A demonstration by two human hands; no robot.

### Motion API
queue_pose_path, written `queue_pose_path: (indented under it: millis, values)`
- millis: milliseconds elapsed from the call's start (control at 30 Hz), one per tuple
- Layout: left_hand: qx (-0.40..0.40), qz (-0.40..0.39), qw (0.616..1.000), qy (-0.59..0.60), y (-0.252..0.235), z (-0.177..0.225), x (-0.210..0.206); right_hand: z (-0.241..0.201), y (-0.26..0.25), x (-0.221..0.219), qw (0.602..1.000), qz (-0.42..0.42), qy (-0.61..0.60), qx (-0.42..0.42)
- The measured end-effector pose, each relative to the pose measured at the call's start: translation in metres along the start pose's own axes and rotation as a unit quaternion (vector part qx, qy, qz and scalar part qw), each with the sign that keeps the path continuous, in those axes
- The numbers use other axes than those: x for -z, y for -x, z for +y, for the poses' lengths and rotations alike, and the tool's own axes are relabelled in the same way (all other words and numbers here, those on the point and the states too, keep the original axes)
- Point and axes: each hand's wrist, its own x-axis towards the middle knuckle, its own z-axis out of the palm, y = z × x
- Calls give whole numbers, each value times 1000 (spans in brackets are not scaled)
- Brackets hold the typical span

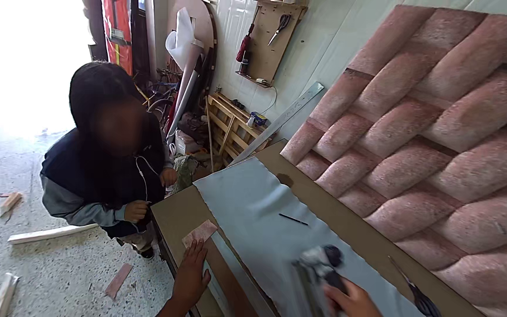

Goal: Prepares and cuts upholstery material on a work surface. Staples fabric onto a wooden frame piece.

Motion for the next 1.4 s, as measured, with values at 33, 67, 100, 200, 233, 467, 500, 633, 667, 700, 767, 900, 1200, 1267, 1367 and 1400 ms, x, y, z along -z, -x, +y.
queue_pose_path:
  millis: [33,67,100,200,233,467,500,633,667,700,767,900,1200,1267,1367,1400]
  values:
    - [0,2,1000,1,1,-1,-1,-31,-10,-34,999,-31,-12,36]
    - [3,-3,1000,-1,3,0,0,-57,-23,-69,997,-52,-17,60]
    - [7,-14,1000,-1,6,1,3,-78,-37,-104,994,-73,-18,75]
    - [18,-38,999,3,10,5,15,-119,-82,-192,988,-120,6,95]
    - [20,-44,999,6,10,5,17,-127,-95,-215,987,-118,37,102]
    - [10,-49,998,38,12,-4,16,-140,-157,-293,945,-104,265,162]
    - [9,-50,998,39,12,-5,16,-139,-163,-295,946,-112,261,157]
    - [7,-41,998,43,15,-7,14,-126,-186,-305,966,-132,193,107]
    - [6,-44,998,45,16,-7,15,-122,-190,-306,968,-136,186,98]
    - [3,-41,998,46,16,-7,15,-120,-192,-307,968,-138,188,93]
    - [-1,-33,998,47,16,-9,16,-121,-194,-307,964,-152,200,89]
    - [-5,-29,999,43,15,-10,14,-119,-190,-308,962,-157,201,101]
    - [1,-28,999,47,16,-7,16,-113,-176,-300,979,-100,161,75]
    - [-5,-17,999,41,16,-9,14,-109,-170,-297,976,-92,175,88]
    - [-8,-21,999,39,15,-9,17,-105,-165,-291,972,-88,188,113]
    - [-10,-20,999,37,15,-8,17,-102,-164,-289,972,-89,181,118]
